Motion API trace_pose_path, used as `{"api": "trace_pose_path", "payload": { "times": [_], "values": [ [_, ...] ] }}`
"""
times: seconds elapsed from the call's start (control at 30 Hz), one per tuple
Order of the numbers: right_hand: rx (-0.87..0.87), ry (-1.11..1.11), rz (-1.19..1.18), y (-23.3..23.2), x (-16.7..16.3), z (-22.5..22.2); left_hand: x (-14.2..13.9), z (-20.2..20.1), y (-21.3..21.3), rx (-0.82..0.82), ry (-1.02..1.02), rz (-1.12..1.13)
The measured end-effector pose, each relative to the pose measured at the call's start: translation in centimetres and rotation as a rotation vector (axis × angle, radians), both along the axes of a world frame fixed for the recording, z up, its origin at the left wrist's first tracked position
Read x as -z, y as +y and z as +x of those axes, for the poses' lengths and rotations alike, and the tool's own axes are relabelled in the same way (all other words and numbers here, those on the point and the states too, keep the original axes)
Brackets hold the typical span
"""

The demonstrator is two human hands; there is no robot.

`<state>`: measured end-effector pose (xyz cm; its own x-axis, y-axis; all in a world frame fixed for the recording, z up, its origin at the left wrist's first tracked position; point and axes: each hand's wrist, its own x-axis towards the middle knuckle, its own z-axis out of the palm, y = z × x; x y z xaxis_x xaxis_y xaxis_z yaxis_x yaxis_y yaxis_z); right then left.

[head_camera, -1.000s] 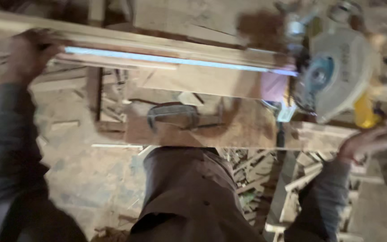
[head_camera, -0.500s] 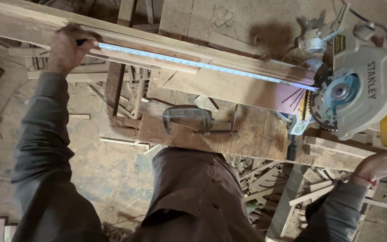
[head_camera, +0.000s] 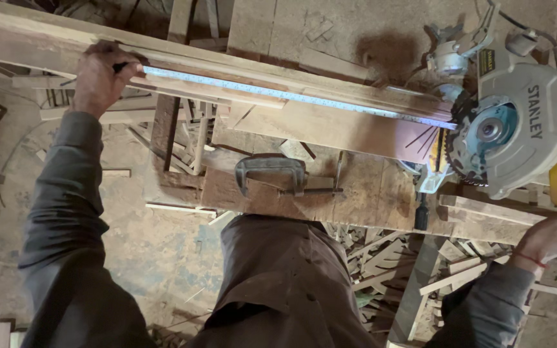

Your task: The person places a long wooden strip on the workbench, measures it with a tape measure and marks it, then cuts it with a miter saw. They carry the cut plank across the workshop, stack it with other boards, and later position another board and cut it with a circular saw.

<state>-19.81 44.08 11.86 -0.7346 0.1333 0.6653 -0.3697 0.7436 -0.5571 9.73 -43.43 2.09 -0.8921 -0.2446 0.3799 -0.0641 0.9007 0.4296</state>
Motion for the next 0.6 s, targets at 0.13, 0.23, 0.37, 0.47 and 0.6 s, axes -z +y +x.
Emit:
{"api": "trace_pose_path", "payload": {
  "times": [0.13, 0.23, 0.37, 0.47, 0.6],
  "values": [
    [-0.166, 0.091, 0.065, -4.2, -3.5, 2.7, -0.4, 0.2, 0.4, 0.029, -0.11, 0.099],
    [0.001, 0.165, 0.334, -6.2, -6.0, 3.4, -0.5, 0.0, 1.0, 0.063, -0.071, 0.044],
    [0.042, 0.134, 0.252, -6.9, -7.2, 3.1, 0.1, -0.4, 1.5, 0.044, -0.04, 0.34],
    [0.025, 0.161, 0.248, -5.4, -6.2, 2.2, 0.2, -0.3, 1.2, 0.031, -0.026, 0.1],
    [-0.047, 0.167, 0.171, -1.5, -3.1, 0.6, -0.2, 0.1, 0.4, 0.022, -0.052, -0.065]
  ]
}}
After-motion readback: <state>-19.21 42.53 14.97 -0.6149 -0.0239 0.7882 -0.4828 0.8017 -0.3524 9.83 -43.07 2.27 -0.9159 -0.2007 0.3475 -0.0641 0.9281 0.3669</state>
